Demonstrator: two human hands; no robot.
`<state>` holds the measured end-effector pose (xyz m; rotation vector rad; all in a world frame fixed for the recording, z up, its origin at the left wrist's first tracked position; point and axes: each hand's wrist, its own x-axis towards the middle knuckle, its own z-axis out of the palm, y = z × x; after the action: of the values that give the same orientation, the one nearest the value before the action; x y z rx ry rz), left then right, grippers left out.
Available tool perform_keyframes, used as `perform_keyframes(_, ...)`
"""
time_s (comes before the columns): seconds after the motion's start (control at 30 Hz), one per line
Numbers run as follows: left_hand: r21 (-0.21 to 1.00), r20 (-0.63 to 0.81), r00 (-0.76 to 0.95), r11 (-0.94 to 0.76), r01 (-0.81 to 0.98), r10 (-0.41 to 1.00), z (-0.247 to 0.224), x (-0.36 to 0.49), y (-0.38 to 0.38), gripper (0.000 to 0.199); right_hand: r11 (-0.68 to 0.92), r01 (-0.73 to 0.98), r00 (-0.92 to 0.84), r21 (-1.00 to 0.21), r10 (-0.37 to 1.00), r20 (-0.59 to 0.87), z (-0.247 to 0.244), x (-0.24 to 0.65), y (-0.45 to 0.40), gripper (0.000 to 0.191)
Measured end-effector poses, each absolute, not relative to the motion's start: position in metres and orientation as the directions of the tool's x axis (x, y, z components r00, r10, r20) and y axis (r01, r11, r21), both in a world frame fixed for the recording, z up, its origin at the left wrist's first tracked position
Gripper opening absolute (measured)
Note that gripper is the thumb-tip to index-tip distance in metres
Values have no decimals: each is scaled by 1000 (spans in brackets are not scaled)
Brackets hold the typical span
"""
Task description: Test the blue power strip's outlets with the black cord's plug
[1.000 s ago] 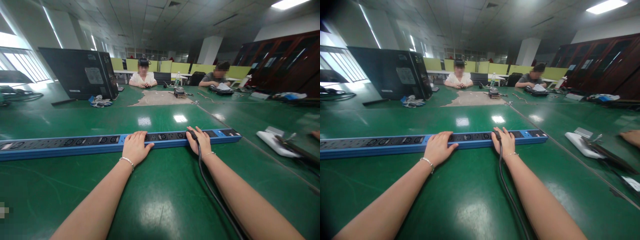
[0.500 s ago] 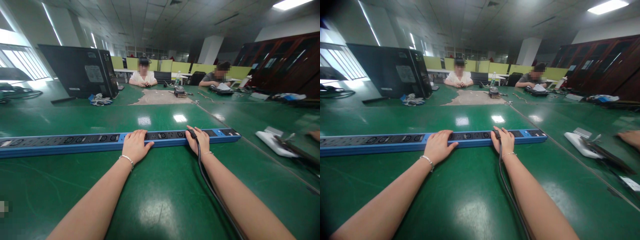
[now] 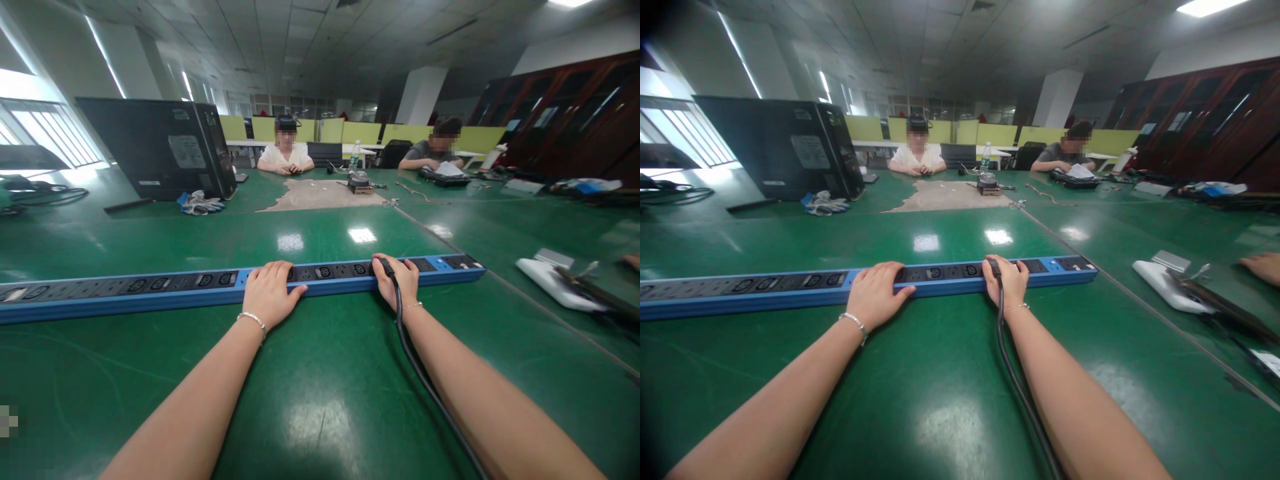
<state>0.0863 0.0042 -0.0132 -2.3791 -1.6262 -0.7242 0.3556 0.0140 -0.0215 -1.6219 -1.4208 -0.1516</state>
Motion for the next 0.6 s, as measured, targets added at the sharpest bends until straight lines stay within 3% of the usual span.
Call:
perform_keyframes(0.13,127,491,289,-396,910,822,-13,87,4,45,208,668,520,-715,556,648,4,376,12,52)
perform_keyframes(0.2,124,490,291,-396,910,821,-13,87,4,44,198,667,544,-719,529,651,12,398,11,51)
perform_keyframes(0.4,119,478,287,-385,915,830,-13,87,6,44,122,670,522,-732,623,582,-10,470,11,48)
perform_keyframes(0.6,121,480,296,-396,910,826,-13,86,5,44,54,715,451,-697,726,519,-19,484,14,47)
